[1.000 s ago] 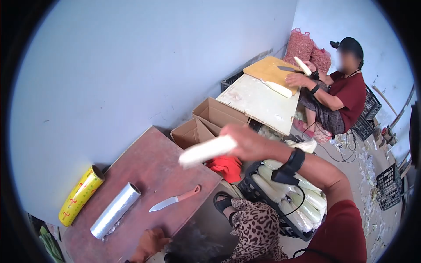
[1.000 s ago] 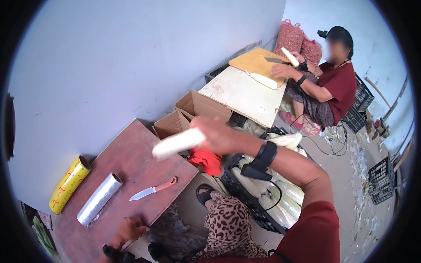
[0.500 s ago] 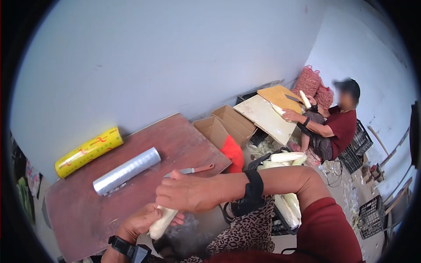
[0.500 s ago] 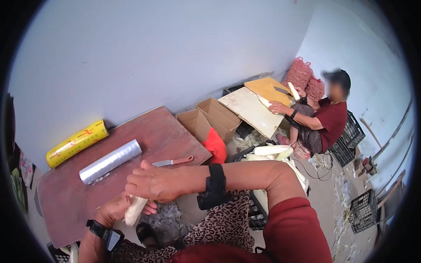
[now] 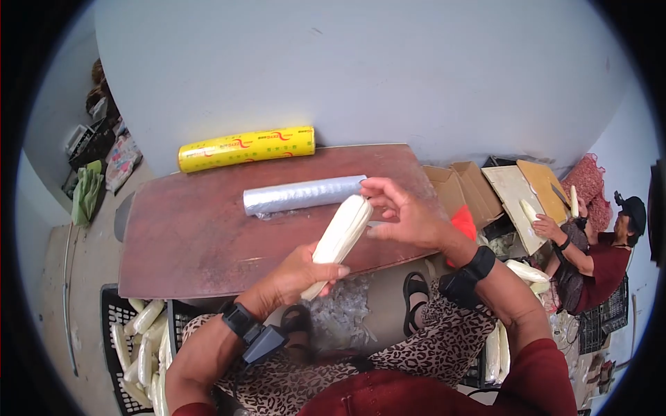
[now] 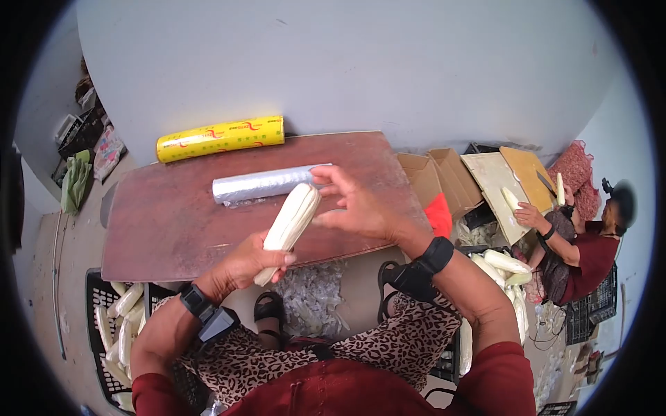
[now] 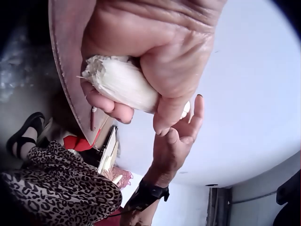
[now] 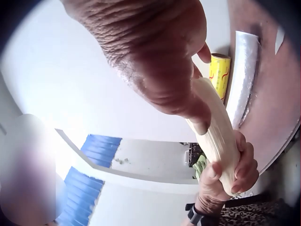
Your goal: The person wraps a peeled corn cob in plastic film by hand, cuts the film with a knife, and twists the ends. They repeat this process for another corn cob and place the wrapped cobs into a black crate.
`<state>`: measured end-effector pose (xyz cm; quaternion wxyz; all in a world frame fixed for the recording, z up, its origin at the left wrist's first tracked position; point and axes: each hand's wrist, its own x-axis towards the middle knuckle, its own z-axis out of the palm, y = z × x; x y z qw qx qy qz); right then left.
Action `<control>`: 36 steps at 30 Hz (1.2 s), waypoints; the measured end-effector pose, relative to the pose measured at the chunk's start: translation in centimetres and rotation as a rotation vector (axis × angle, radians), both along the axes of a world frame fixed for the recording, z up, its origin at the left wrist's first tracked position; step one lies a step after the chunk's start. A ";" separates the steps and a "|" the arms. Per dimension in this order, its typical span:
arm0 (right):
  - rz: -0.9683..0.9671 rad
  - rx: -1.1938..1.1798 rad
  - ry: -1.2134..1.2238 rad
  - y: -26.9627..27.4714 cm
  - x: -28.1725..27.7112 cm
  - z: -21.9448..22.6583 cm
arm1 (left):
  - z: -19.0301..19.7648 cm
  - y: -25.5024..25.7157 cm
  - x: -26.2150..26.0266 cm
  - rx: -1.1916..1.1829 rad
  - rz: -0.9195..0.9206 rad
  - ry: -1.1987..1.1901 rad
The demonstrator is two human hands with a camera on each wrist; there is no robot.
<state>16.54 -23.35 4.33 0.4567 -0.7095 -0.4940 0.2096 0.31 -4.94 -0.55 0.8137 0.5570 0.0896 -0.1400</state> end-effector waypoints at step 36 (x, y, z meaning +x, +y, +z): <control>-0.118 0.163 0.709 5.2 4.3 -4.0 | -7.7 8.1 4.2 0.087 0.616 0.391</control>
